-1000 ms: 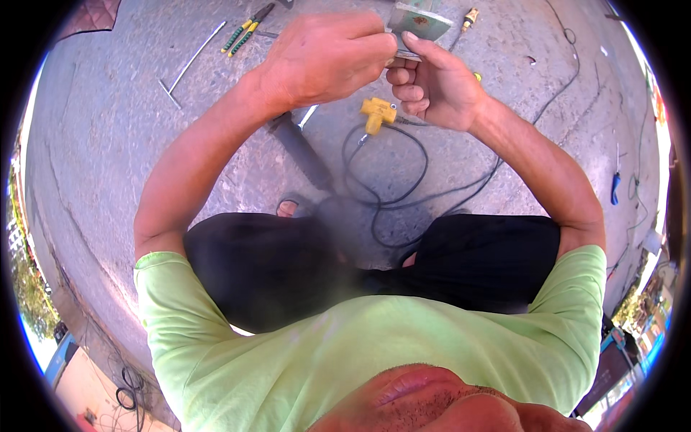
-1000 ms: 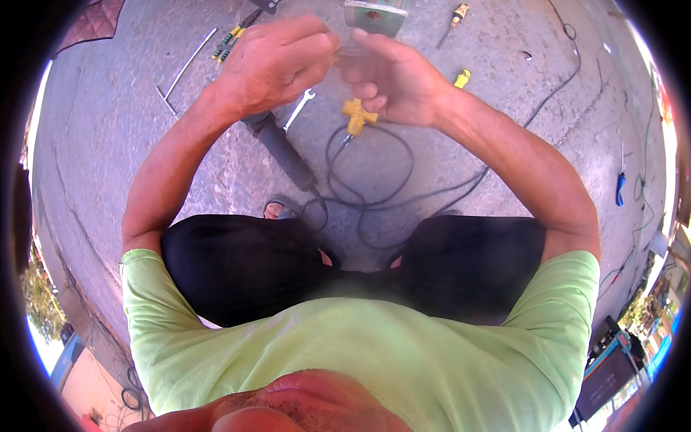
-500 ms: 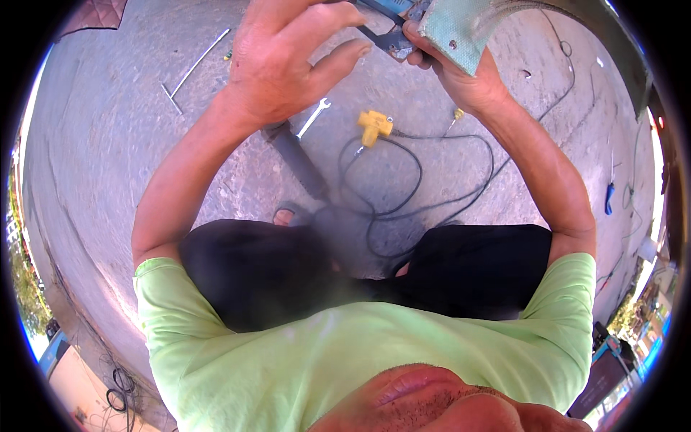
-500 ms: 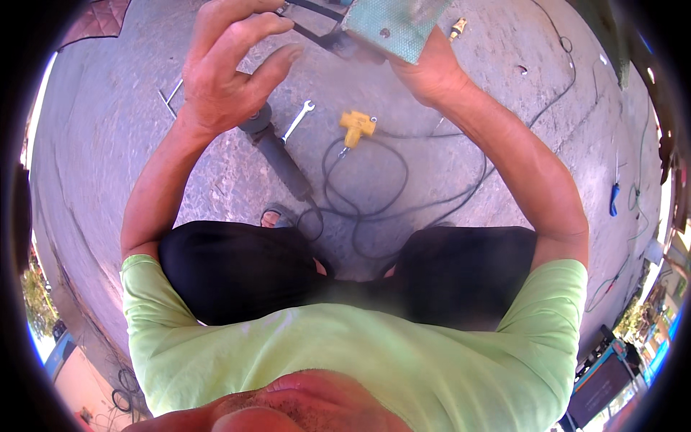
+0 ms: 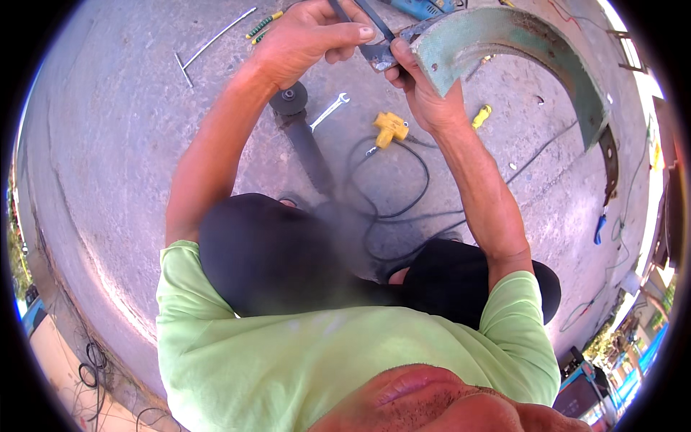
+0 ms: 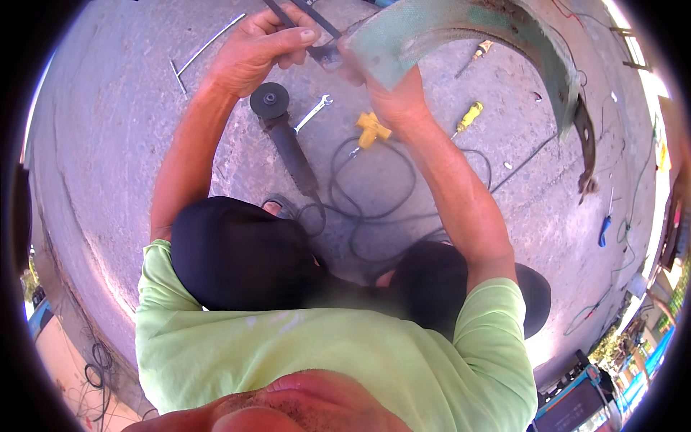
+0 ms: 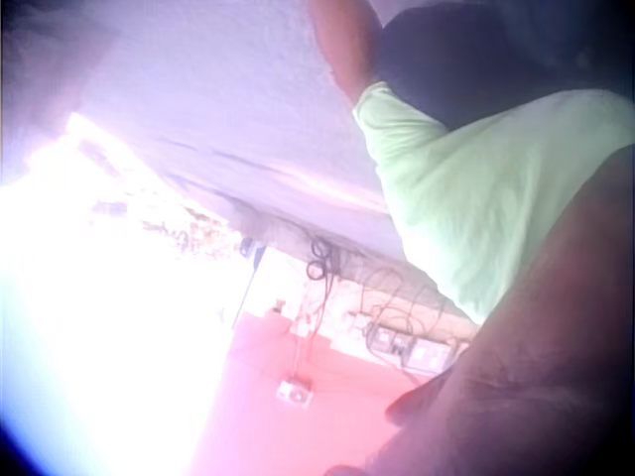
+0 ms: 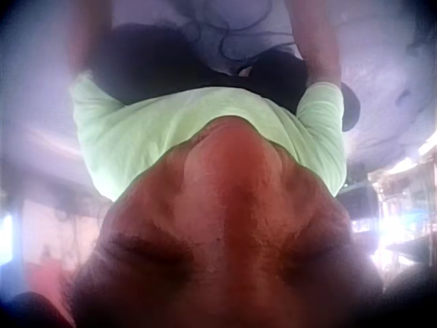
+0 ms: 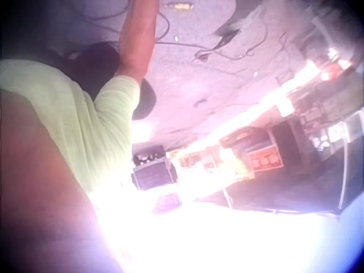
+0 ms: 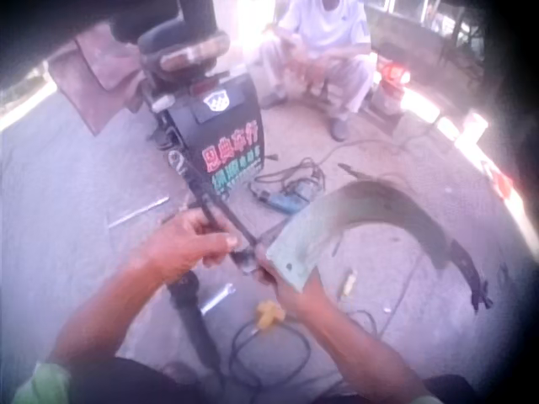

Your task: The person uses an angle grinder to smooth the edges of a metal bicycle fender piece. They then use a screwdriver and a wrench to assemble or adjust a metal bracket onto the fender while sitting on the ground.

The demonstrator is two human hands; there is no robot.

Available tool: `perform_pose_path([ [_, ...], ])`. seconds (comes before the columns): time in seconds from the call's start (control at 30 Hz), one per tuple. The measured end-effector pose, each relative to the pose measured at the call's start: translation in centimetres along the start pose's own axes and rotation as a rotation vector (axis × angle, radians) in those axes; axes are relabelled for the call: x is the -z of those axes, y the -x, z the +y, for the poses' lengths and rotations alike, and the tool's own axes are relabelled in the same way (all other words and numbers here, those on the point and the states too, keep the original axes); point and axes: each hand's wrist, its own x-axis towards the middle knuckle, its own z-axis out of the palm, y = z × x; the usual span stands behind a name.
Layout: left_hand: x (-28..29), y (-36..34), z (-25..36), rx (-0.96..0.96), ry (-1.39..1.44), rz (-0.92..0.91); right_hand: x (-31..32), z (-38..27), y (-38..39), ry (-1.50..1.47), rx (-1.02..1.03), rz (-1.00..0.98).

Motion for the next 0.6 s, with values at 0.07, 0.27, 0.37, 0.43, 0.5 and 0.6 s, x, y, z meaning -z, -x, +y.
perform_pose_path([
  [0.07,0.2,0.2,-1.1,-0.052,0.057,-0.022,-0.6,0.2,0.4,-0.022,0.012,0.009],
  [0.27,-0.6,1.1,-1.9,-0.135,0.069,0.169,-1.9,-0.5,0.5,-0.104,0.061,-0.022],
  [0.37,-1.1,1.1,-1.2,-0.153,0.105,0.196,-2.0,-0.5,0.3,-0.153,0.045,-0.028],
  [0.43,-1.0,1.1,-1.2,-0.168,0.137,0.195,-2.0,-0.2,0.1,-0.215,-0.002,-0.029],
  [0.5,-0.9,1.0,-1.3,-0.158,0.144,0.195,-2.1,-0.2,-0.2,-0.281,-0.005,-0.044],
  [0.6,-0.5,0.6,-1.5,-0.133,0.144,0.220,-1.6,0.2,-0.7,-0.386,-0.031,-0.075],
])
